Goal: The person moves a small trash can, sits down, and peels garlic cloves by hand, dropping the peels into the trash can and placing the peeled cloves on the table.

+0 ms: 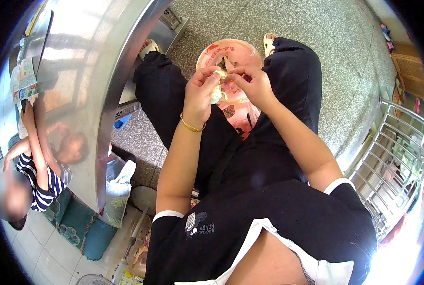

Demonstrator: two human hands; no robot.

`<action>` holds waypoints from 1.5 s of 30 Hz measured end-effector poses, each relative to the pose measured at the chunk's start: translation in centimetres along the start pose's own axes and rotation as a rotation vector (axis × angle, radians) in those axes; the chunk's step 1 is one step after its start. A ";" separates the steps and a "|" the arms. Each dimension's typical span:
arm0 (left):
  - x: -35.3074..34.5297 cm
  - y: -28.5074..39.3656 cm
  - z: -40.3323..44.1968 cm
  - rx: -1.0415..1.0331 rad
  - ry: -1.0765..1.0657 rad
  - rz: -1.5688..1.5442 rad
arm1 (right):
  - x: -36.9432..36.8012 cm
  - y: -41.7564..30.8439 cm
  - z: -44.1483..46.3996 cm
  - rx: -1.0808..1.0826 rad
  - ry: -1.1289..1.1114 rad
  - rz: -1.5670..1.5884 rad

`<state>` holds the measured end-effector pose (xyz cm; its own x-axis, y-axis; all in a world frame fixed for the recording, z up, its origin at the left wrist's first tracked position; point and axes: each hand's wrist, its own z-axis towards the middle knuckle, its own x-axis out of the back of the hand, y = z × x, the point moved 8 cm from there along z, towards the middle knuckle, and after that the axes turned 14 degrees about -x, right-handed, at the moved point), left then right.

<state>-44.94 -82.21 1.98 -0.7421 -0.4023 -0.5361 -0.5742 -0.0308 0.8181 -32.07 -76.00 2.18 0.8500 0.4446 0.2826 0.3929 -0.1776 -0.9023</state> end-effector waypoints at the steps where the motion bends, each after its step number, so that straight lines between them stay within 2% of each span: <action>1: 0.0 0.1 0.0 -0.014 -0.001 0.012 | -0.1 -0.2 -0.3 -0.025 -0.027 0.110; 6: -0.8 0.7 -0.1 -0.049 -0.062 0.070 | -0.3 -1.6 -1.5 -0.064 -0.115 0.230; 8: -0.9 1.2 -0.3 -0.075 -0.065 0.189 | -0.1 -1.7 -1.6 -0.049 -0.118 0.241; 9: -0.9 1.4 -0.4 -0.074 -0.065 0.189 | -0.2 -1.7 -1.6 -0.043 -0.133 0.196; 11: -1.1 2.2 -0.5 -0.136 -0.117 0.392 | 0.0 -2.0 -1.8 -0.036 -0.143 0.151; 15: -1.5 2.5 -0.6 -0.174 -0.228 0.475 | 0.4 -3.3 -2.6 0.040 -0.149 0.026; 17: -1.6 2.1 -0.8 -0.119 -0.246 0.404 | 0.3 -3.6 -2.7 0.062 -0.147 0.017; 21: -1.9 2.2 -0.9 -0.099 -0.204 0.305 | 0.2 -3.1 -2.4 -0.027 -0.148 0.094; 23: -1.9 1.7 -1.0 0.013 -0.108 0.105 | -0.1 -2.8 -2.2 -0.080 -0.171 0.127; 27: -1.3 0.9 -0.8 0.103 -0.081 0.052 | -0.4 -2.7 -1.9 -0.072 -0.168 0.107; 32: -1.0 -0.2 -0.8 0.200 -0.207 0.078 | -0.2 -2.4 -1.7 -0.092 -0.182 0.089; 41: -1.6 -0.4 -1.0 0.244 -0.280 -0.067 | 0.0 -3.1 -1.7 -0.061 -0.153 0.061; 45: -2.8 0.3 -1.3 0.233 -0.290 -0.234 | -0.4 -3.1 -1.5 -0.192 -0.292 0.286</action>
<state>-42.59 -82.28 4.03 -0.6302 -0.1348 -0.7647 -0.7763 0.1305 0.6168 -33.13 -76.92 5.39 0.8102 0.5779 -0.0981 0.2379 -0.4772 -0.8460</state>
